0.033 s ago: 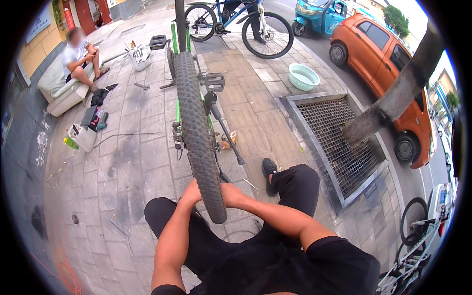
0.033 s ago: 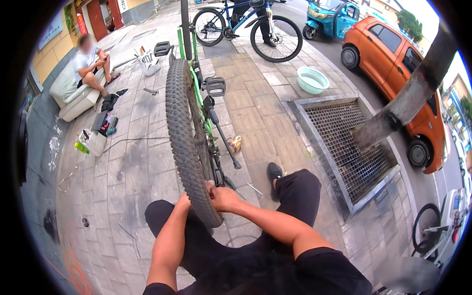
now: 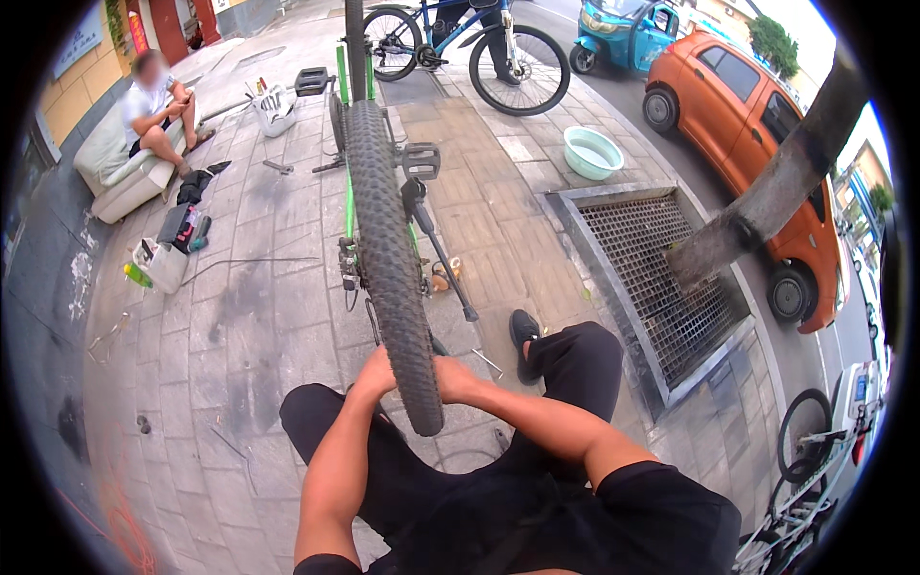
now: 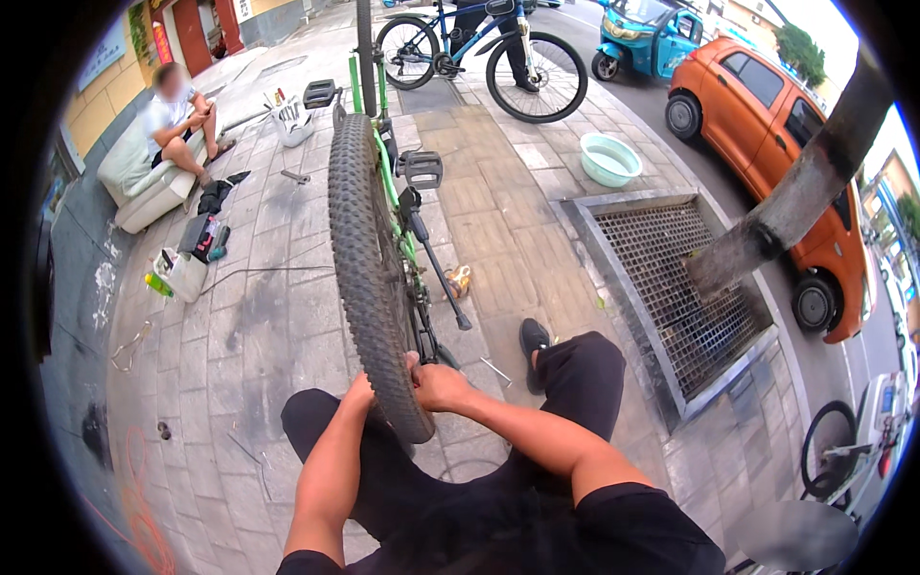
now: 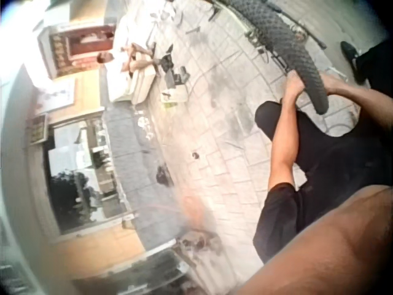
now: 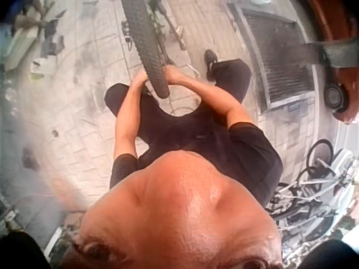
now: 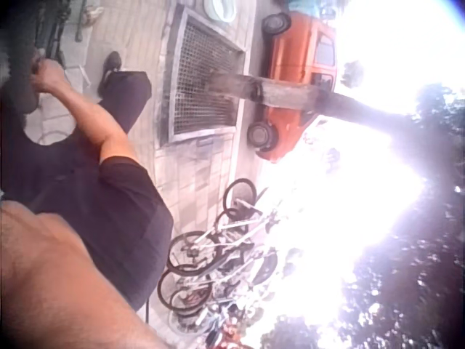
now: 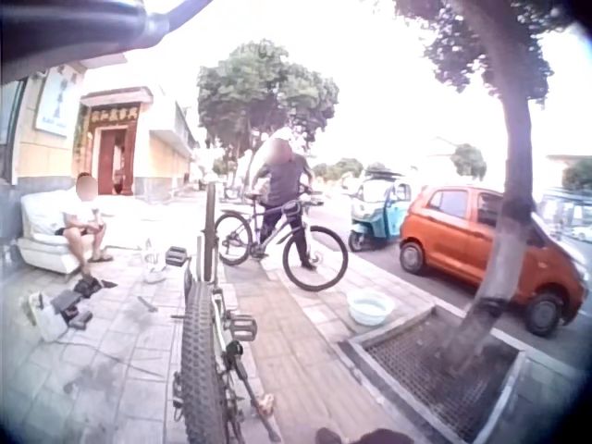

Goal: The person is sitting on the sidewalk and repeatedly uses a spoke wrench to adjust the tension of the spokes on the rear wheel of a green bicycle. They rotate the wheel to access different spokes and continue the adjustment process throughout the clip.

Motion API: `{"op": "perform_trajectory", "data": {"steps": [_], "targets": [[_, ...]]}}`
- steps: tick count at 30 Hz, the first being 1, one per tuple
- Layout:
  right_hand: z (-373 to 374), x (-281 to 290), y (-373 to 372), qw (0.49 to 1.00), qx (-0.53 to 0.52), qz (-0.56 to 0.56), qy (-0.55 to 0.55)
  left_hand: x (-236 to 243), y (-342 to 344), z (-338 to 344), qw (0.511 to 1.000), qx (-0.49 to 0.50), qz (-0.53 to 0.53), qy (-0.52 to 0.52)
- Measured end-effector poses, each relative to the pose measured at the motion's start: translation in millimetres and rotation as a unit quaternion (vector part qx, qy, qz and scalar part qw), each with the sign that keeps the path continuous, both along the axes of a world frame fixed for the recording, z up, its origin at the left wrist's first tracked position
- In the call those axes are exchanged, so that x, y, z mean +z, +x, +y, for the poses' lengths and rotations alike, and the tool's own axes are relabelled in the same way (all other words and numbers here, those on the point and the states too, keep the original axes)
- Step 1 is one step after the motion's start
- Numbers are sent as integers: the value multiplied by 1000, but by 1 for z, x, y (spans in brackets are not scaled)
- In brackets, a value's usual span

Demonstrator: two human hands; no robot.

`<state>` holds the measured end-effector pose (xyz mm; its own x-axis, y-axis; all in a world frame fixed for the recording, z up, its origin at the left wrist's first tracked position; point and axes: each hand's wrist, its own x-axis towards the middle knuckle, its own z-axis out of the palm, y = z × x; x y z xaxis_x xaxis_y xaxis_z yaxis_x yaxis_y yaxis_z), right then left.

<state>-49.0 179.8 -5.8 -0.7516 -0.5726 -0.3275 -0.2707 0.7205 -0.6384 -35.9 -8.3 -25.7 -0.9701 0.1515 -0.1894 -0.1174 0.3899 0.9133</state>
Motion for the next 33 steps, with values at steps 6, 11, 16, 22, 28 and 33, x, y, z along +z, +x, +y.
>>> {"op": "perform_trajectory", "data": {"steps": [6,11,16,22,28,33], "targets": [[-3,22,-4,998,2,10,64,10,-1,3,999,-5,25,-30],[-6,5,-7,999,40,27,20,0,-5,-2,997,-26,51,-59],[7,-36,-1,941,-11,-128,-313,-1,-5,2,999,-1,42,-31],[37,-23,-12,699,21,-591,-401,38,5,6,1000,23,14,3],[24,-30,-1,791,-52,-489,-365,14,0,5,991,84,-104,26],[-4,24,21,993,-88,-36,-69,-6,4,1,990,70,-119,29]]}}
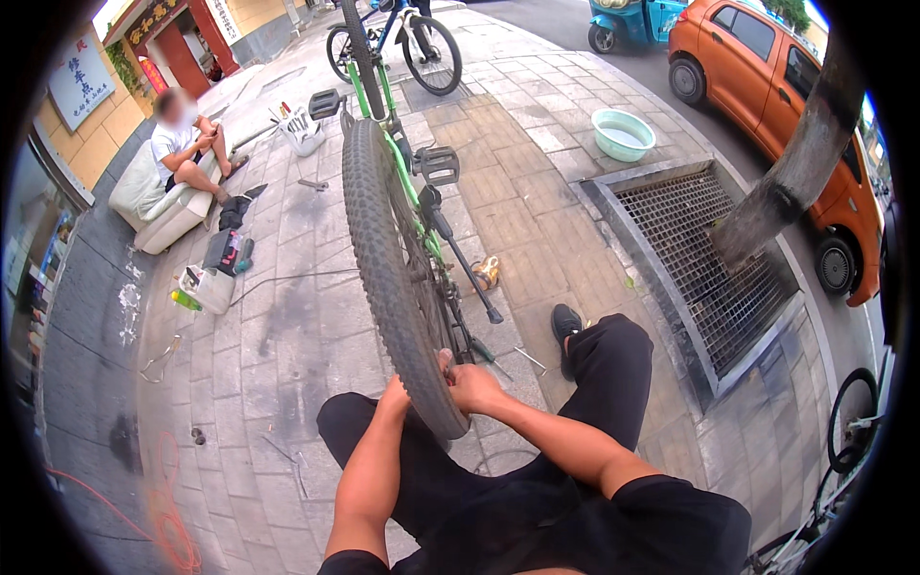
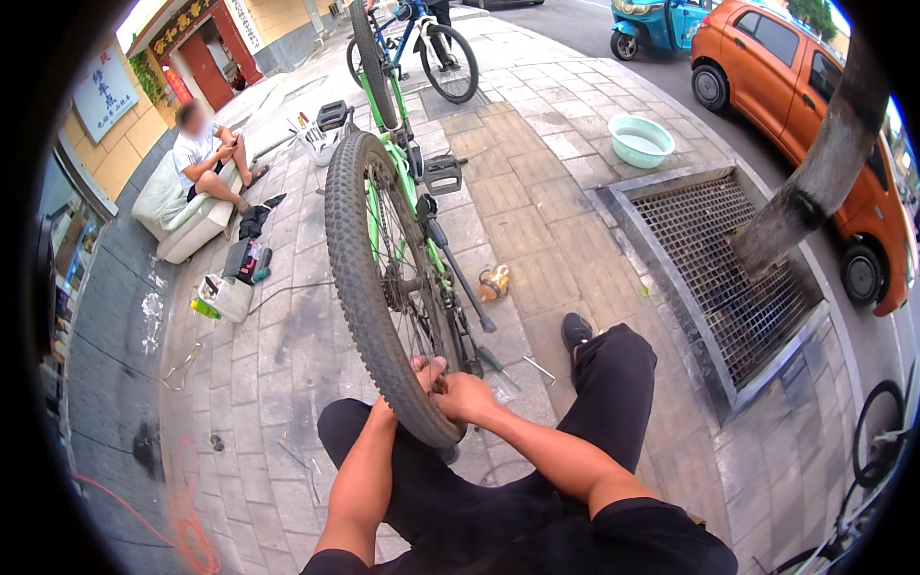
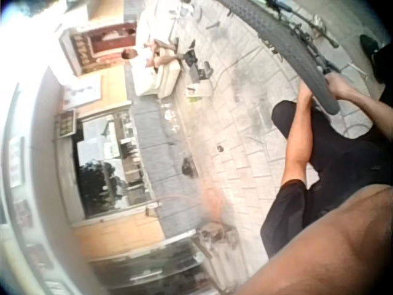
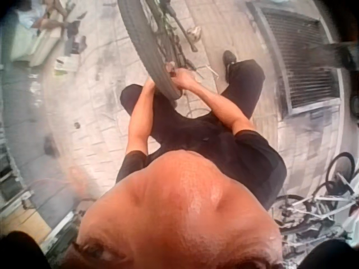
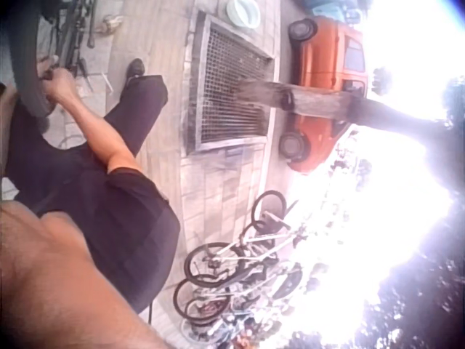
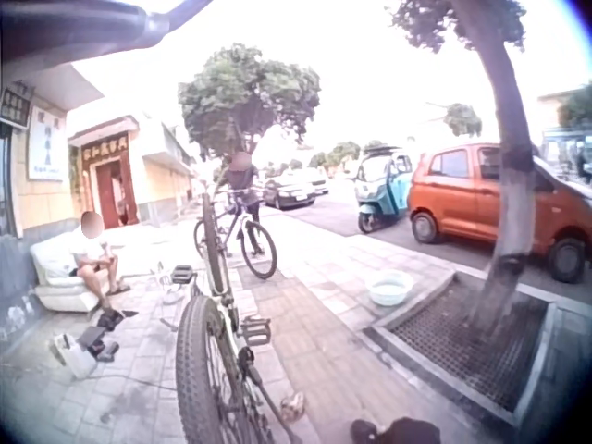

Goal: The person is sitting on the sidewalk and repeatedly uses a spoke wrench to adjust the tension of the spokes on the rear wheel of a green bicycle. They rotate the wheel to access different spokes and continue the adjustment process throughout the clip.

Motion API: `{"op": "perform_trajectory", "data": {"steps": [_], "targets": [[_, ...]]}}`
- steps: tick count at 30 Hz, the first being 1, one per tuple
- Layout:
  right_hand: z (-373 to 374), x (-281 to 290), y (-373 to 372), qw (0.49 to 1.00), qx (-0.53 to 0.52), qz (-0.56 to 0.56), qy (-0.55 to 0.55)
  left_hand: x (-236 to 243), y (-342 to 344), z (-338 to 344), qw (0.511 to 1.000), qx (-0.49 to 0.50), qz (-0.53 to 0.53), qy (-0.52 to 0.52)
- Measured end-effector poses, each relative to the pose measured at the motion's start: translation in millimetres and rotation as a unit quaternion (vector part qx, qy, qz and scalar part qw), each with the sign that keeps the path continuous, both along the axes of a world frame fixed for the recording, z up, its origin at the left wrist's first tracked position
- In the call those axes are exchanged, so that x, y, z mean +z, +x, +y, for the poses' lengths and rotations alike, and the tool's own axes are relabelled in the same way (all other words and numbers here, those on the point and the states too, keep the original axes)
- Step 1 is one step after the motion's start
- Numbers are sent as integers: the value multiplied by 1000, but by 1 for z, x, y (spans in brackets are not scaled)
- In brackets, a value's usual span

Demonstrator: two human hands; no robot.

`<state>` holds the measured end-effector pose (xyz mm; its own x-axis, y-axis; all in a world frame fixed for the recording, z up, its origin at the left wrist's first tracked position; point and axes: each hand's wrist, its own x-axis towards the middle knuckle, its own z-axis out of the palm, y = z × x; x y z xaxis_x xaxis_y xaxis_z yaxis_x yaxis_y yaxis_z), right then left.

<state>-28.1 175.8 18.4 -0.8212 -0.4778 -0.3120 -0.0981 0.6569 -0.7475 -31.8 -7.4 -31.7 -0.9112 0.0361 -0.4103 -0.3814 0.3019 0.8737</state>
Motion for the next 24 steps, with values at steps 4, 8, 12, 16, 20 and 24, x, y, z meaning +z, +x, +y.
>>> {"op": "perform_trajectory", "data": {"steps": [4,8,12,16,20,24], "targets": [[10,-3,-3,996,47,75,-25,21,3,10,988,-31,127,-84],[19,-35,-18,978,102,-51,-173,34,9,17,960,-27,195,-201],[27,-47,-25,786,56,-487,-376,14,5,6,982,-5,174,-68],[30,-60,-27,748,62,-510,-420,17,-2,2,968,-59,220,-105],[16,-54,-12,880,-18,-348,-323,28,3,7,981,-32,178,-67],[5,-66,-5,967,14,8,-256,-3,-10,0,970,-57,156,-176]]}}
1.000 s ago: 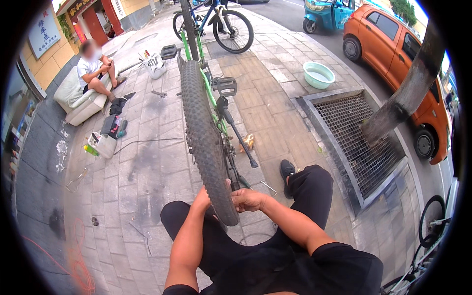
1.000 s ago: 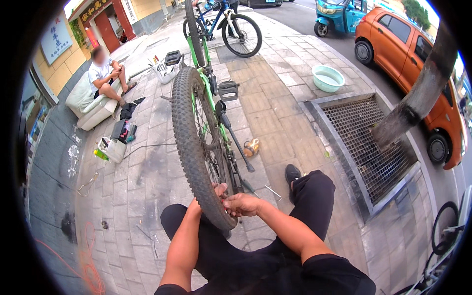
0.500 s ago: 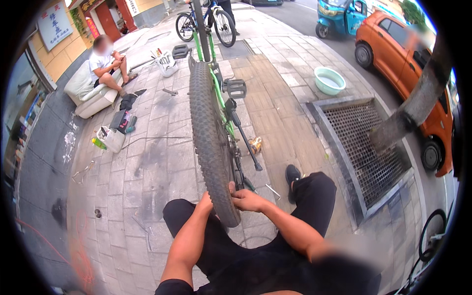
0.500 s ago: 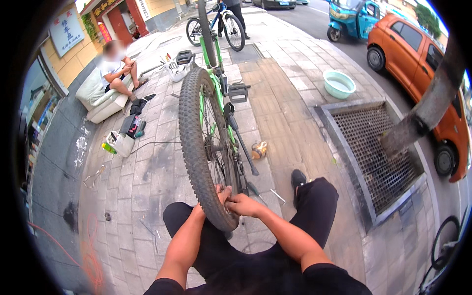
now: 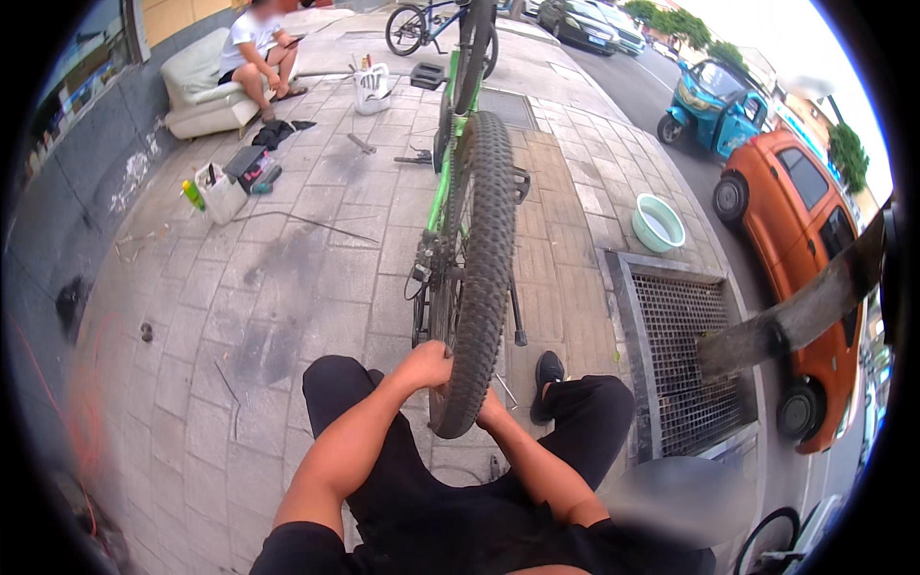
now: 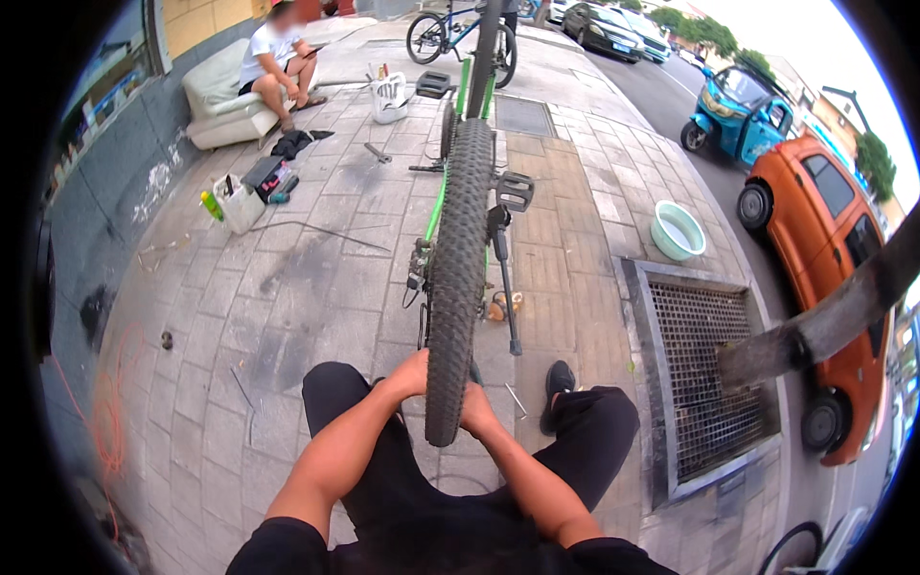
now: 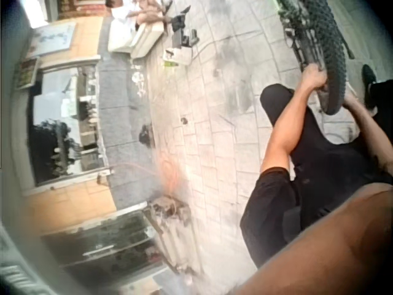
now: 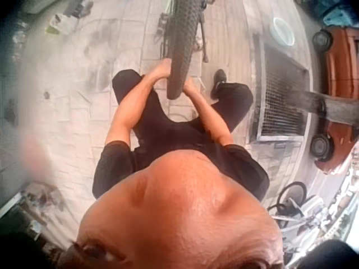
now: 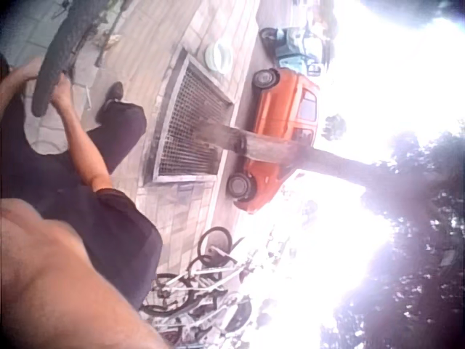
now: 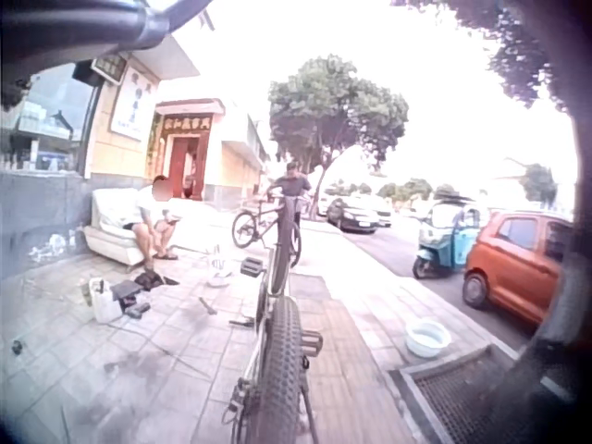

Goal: The person is sitting on the sidewalk and repeatedly uses a spoke wrench to adjust the tension of the spokes on the rear wheel of a green bicycle. They rotate the wheel to access different spokes and continue the adjustment process throughout the clip.

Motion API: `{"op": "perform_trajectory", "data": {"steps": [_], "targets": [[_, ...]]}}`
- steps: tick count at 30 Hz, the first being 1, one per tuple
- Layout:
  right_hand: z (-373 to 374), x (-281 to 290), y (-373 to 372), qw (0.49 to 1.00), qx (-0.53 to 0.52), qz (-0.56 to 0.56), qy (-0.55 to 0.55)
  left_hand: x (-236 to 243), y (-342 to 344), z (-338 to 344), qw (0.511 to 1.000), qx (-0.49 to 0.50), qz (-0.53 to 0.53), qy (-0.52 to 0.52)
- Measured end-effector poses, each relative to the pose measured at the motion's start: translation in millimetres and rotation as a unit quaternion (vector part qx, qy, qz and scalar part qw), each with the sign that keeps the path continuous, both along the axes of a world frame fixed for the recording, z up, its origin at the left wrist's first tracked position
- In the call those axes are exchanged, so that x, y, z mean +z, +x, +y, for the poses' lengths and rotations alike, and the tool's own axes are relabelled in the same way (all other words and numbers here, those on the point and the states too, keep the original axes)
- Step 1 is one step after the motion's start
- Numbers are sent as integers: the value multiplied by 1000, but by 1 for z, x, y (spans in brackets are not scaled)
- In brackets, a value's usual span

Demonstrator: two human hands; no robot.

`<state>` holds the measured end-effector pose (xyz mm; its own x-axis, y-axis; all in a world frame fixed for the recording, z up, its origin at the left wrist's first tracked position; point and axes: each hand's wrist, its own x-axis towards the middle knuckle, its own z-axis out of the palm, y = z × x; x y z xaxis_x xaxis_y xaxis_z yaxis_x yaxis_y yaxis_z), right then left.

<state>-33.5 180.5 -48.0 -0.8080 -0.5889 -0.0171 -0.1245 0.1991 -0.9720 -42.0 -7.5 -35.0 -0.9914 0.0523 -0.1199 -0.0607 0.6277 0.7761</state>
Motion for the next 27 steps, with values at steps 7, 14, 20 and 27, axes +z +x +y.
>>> {"op": "perform_trajectory", "data": {"steps": [7,14,20,27], "targets": [[30,22,-10,994,73,-50,61,60,9,16,995,35,-90,-12],[26,34,-12,992,72,-47,96,47,5,14,996,-5,-83,-44],[30,26,-14,995,-28,-95,5,3,-2,10,998,24,-49,-28],[23,54,-19,993,14,-119,-16,12,3,1,974,-22,-67,215]]}}
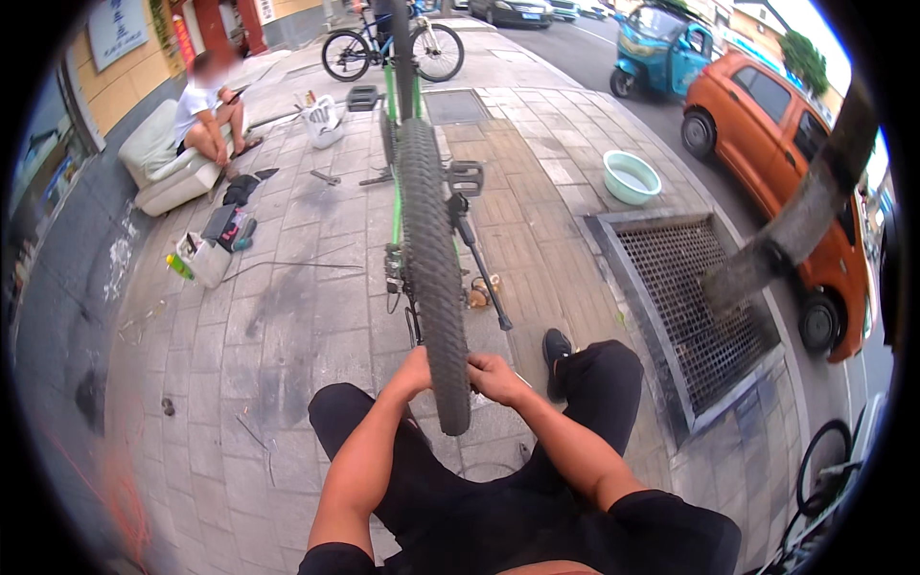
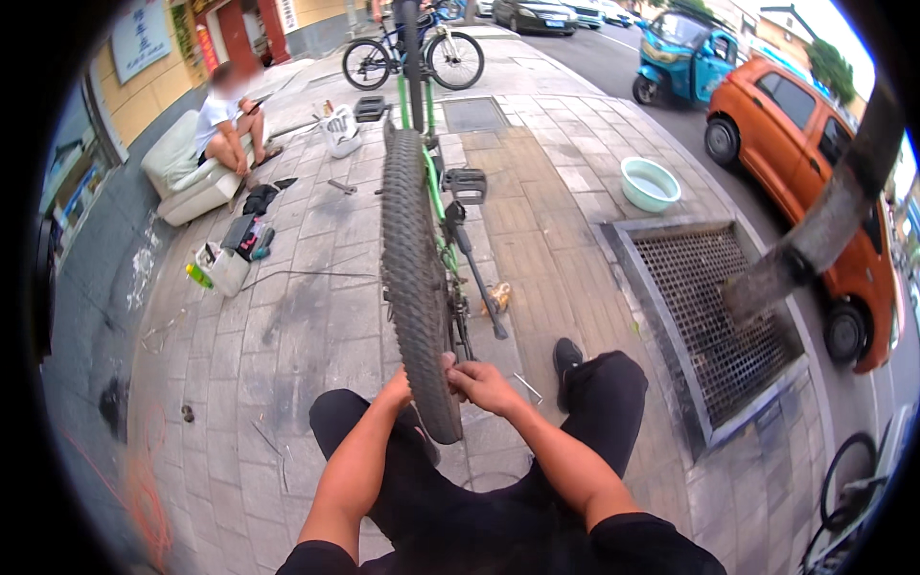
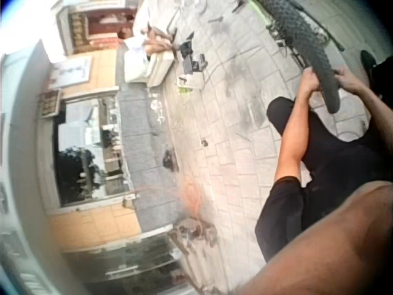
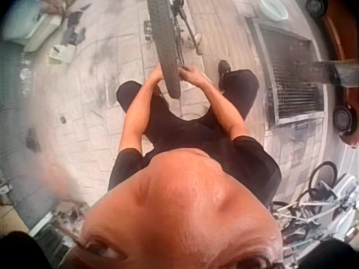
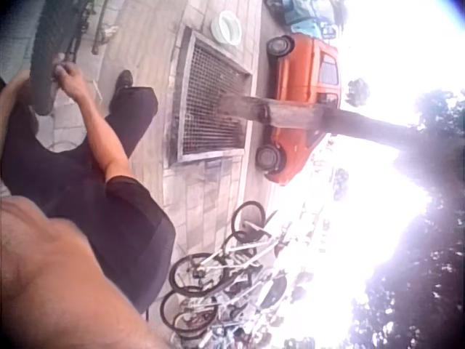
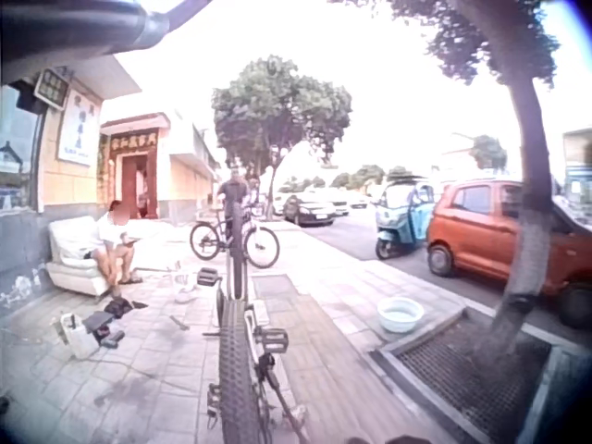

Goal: The person is sitting on the sidewalk and repeatedly uses a spoke wrench to adjust the tension of the spokes on the rear wheel of a green bicycle. They rotate the wheel to access different spokes and continue the adjustment process throughout the clip.

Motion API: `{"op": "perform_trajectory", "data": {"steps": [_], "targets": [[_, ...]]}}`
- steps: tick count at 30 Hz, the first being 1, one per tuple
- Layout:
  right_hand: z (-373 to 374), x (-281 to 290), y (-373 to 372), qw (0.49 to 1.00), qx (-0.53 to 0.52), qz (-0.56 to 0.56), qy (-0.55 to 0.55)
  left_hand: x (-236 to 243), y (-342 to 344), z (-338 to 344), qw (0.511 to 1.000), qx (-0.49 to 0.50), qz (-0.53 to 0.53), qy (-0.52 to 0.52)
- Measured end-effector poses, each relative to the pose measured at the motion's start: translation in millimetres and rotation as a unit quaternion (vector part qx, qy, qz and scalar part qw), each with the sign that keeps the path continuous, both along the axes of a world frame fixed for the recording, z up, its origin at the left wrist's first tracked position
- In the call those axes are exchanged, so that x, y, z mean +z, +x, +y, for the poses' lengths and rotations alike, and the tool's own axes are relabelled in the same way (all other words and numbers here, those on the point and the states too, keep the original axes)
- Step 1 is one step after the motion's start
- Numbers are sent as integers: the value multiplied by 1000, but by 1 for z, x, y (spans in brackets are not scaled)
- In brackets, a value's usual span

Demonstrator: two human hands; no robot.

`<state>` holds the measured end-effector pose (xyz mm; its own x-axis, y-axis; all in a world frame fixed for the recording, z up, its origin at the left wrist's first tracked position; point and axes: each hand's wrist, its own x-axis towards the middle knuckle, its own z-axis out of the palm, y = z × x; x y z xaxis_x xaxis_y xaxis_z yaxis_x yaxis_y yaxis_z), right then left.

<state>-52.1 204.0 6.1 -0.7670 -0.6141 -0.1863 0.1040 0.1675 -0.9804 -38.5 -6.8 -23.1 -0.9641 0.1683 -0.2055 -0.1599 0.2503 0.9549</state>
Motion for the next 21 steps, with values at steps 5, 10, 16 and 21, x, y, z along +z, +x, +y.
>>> {"op": "perform_trajectory", "data": {"steps": [5,10,16,21], "targets": [[23,1,-16,995,22,-54,-85,-10,-2,0,996,34,-67,43],[62,90,-78,987,-104,62,-110,-20,4,1,992,80,-84,39],[56,240,-198,892,-225,372,127,8,7,12,989,79,-97,-80],[41,314,-277,792,-241,467,312,-1,-4,10,981,119,-148,-29]]}}
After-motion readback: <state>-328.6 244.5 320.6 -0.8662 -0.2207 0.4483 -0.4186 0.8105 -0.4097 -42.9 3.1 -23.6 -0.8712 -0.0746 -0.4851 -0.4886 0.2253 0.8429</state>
